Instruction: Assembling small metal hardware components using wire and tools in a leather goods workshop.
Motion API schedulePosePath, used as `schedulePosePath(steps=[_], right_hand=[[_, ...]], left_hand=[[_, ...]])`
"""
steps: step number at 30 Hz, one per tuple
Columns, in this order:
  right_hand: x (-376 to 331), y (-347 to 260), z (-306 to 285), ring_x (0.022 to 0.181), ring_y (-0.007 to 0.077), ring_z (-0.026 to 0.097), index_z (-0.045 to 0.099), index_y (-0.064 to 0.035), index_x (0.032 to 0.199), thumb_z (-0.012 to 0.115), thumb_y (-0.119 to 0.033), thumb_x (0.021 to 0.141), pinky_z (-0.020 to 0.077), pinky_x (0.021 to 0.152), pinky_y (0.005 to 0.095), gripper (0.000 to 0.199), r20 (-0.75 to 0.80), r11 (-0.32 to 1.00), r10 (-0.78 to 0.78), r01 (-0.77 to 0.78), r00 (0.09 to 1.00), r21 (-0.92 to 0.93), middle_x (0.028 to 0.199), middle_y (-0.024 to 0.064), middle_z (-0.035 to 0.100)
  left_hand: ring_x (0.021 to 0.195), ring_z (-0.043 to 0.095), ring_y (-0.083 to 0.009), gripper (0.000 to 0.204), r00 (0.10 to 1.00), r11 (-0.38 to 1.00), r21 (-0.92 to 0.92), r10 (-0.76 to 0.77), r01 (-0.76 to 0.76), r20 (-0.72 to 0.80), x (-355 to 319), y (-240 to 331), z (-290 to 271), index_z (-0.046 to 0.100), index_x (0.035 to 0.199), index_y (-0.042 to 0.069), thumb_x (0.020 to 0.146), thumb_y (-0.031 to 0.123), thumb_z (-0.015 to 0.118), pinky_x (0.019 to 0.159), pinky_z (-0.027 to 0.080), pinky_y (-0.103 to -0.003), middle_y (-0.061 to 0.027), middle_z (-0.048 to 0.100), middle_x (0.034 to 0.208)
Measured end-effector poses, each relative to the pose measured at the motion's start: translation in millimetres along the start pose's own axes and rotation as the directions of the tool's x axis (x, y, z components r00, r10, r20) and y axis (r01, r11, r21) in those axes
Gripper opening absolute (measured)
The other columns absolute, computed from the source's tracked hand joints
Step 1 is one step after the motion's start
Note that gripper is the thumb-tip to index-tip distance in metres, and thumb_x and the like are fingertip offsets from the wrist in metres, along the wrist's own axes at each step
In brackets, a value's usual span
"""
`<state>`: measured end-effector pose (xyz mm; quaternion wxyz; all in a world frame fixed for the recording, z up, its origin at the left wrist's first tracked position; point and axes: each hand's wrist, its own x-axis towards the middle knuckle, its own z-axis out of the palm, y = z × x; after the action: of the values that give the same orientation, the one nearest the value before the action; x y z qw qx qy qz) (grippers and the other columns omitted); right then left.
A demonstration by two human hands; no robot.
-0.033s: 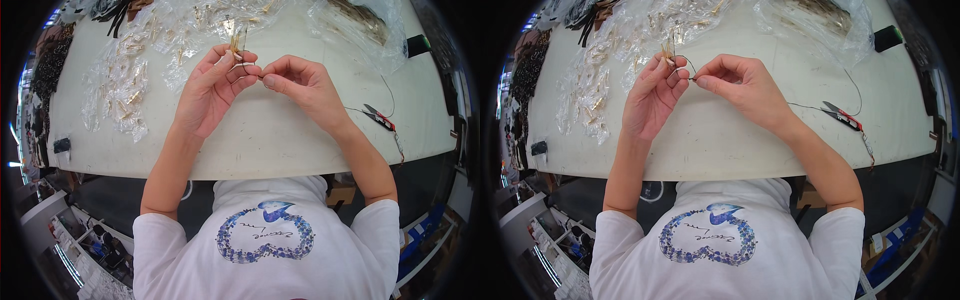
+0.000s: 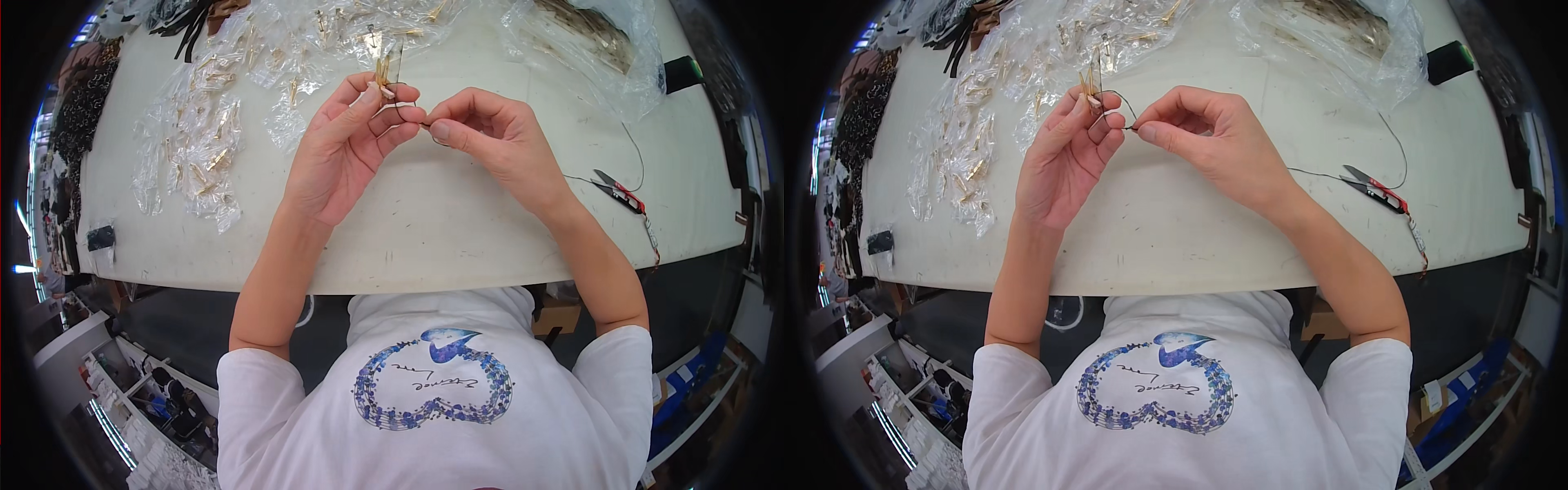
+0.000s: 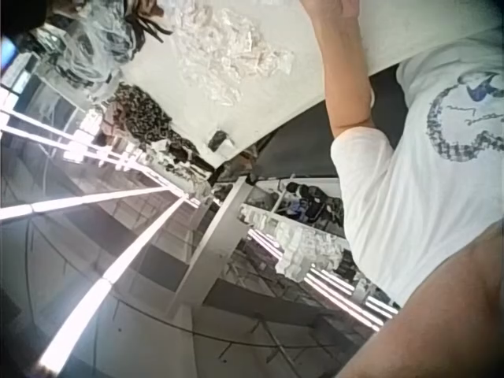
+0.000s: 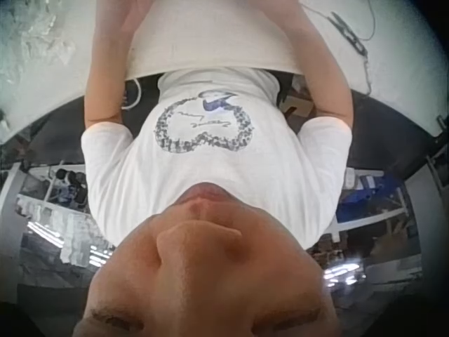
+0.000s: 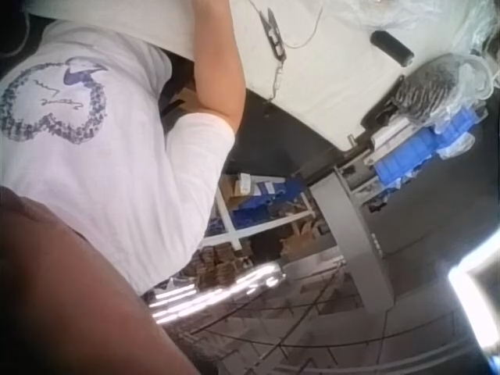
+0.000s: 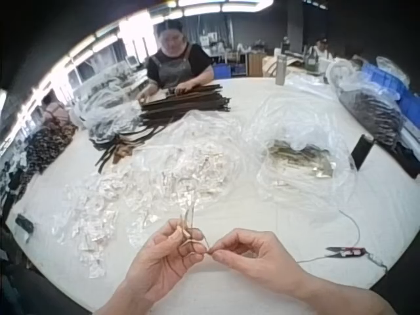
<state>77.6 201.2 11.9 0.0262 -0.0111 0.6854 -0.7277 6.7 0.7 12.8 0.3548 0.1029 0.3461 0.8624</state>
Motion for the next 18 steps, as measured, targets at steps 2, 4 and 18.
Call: schedulePosePath(steps=[2,4,18], right_hand=[[0.4,-0.3,-1.3,0.082,0.0056,0.061,0.07,-0.0017,0.098,0.068,-0.013,0.091,0.0485,0.076,0.0231,0.014,-0.02,1.0,-0.007,0.007,1.0,0.018,0.088,-0.0004,0.069],[0.8,-1.9,-1.9,0.082,0.0056,0.06,0.069,-0.002,0.097,0.068,-0.013,0.092,0.0483,0.078,0.0228,0.012,-0.03,1.0,-0.024,0.025,0.999,0.017,0.087,-0.0008,0.068],[-1.8,-8.7,0.0,0.08,0.0073,0.057,0.069,-0.0001,0.103,0.061,-0.015,0.096,0.0485,0.078,0.0228,0.019,0.106,0.995,0.065,-0.073,0.992,0.065,0.091,0.001,0.068]], left_hand=[[0.104,0.065,-0.0204,0.025,1.0,1.0,-0.004,-0.002,0.002,-0.002,-0.1,0.4,-0.1,0.048,0.123,-0.002,0.104,0.013,0.045,0.092,0.058,-0.03,-0.016,0.06,0.118],[0.104,0.066,-0.0196,0.025,1.0,1.0,0.021,-0.016,0.016,-0.02,-0.2,0.7,0.1,0.047,0.123,-0.003,0.105,0.014,0.045,0.092,0.058,-0.03,-0.0158,0.06,0.118],[0.101,0.065,-0.0186,0.025,0.999,0.996,-0.086,-0.017,0.014,-0.038,-0.7,1.4,0.5,0.05,0.121,-0.004,0.105,0.013,0.043,0.091,0.058,-0.029,-0.0147,0.06,0.117]])
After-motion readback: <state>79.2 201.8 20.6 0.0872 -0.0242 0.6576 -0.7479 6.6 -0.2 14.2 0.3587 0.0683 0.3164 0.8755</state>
